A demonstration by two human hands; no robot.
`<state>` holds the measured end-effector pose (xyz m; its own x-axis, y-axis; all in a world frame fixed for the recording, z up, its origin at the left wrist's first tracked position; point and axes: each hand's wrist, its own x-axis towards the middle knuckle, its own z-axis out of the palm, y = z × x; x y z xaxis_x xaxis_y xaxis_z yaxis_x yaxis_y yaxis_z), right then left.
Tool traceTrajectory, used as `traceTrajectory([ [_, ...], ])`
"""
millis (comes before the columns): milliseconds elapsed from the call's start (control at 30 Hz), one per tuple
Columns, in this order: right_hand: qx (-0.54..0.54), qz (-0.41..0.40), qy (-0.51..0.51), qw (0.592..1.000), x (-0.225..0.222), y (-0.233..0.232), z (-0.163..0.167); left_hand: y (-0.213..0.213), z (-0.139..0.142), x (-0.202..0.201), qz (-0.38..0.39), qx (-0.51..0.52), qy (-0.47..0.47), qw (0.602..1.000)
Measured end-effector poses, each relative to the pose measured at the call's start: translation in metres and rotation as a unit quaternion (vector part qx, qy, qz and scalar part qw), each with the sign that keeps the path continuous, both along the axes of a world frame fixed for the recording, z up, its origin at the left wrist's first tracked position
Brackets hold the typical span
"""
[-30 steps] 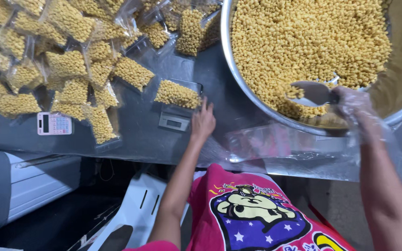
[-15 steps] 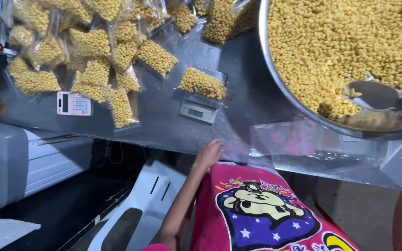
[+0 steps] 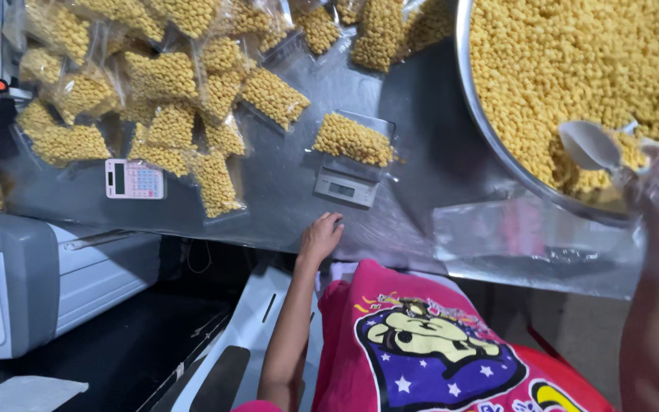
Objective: The person scoops yellow puffed snacks from a large metal bowl into clear plastic bags using a metal scoop. Each bag is placed on a digital scale to verify weight, then tied shut and set aside on the table. The process is repeated continuously throughout the clip.
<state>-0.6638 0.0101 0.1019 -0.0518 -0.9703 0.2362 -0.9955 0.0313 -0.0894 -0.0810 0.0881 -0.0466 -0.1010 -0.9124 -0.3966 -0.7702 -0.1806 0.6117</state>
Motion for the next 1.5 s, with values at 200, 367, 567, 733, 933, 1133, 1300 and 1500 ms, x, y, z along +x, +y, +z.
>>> traceTrajectory([
  [200, 0.167, 0.143, -0.334, 0.917, 0.182, 0.012, -0.03, -0.032, -0.001, 0.027, 0.013, -0.042, 0.01, 0.999],
  [367, 0.276, -0.055, -0.666, 0.691, 0.302, -0.035, -0.106, -0.057, 0.013, 0.035, 0.011, -0.07, 0.059, 0.996],
  [567, 0.212, -0.116, -0.675, 0.697, 0.365, -0.077, -0.119, -0.092, 0.035, 0.03, 0.018, -0.087, 0.088, 0.992],
  [733, 0.193, -0.147, -0.807, 0.538, 0.36, -0.07, -0.101, -0.106, 0.042, 0.034, 0.018, -0.095, 0.096, 0.991],
  [933, 0.266, 0.108, -0.695, 0.659, 0.339, -0.058, -0.094, -0.094, 0.026, 0.046, 0.004, -0.077, 0.065, 0.995],
  [1133, 0.307, -0.157, -0.734, 0.585, 0.343, -0.056, -0.129, -0.082, 0.008, 0.046, -0.008, -0.071, 0.063, 0.995],
  [1300, 0.357, -0.075, -0.413, 0.834, 0.311, -0.05, -0.122, -0.081, 0.005, 0.04, -0.025, -0.062, 0.068, 0.995],
  [1500, 0.189, -0.004, -0.805, 0.562, 0.251, -0.02, -0.045, -0.077, 0.001, 0.046, -0.019, -0.05, 0.068, 0.996],
])
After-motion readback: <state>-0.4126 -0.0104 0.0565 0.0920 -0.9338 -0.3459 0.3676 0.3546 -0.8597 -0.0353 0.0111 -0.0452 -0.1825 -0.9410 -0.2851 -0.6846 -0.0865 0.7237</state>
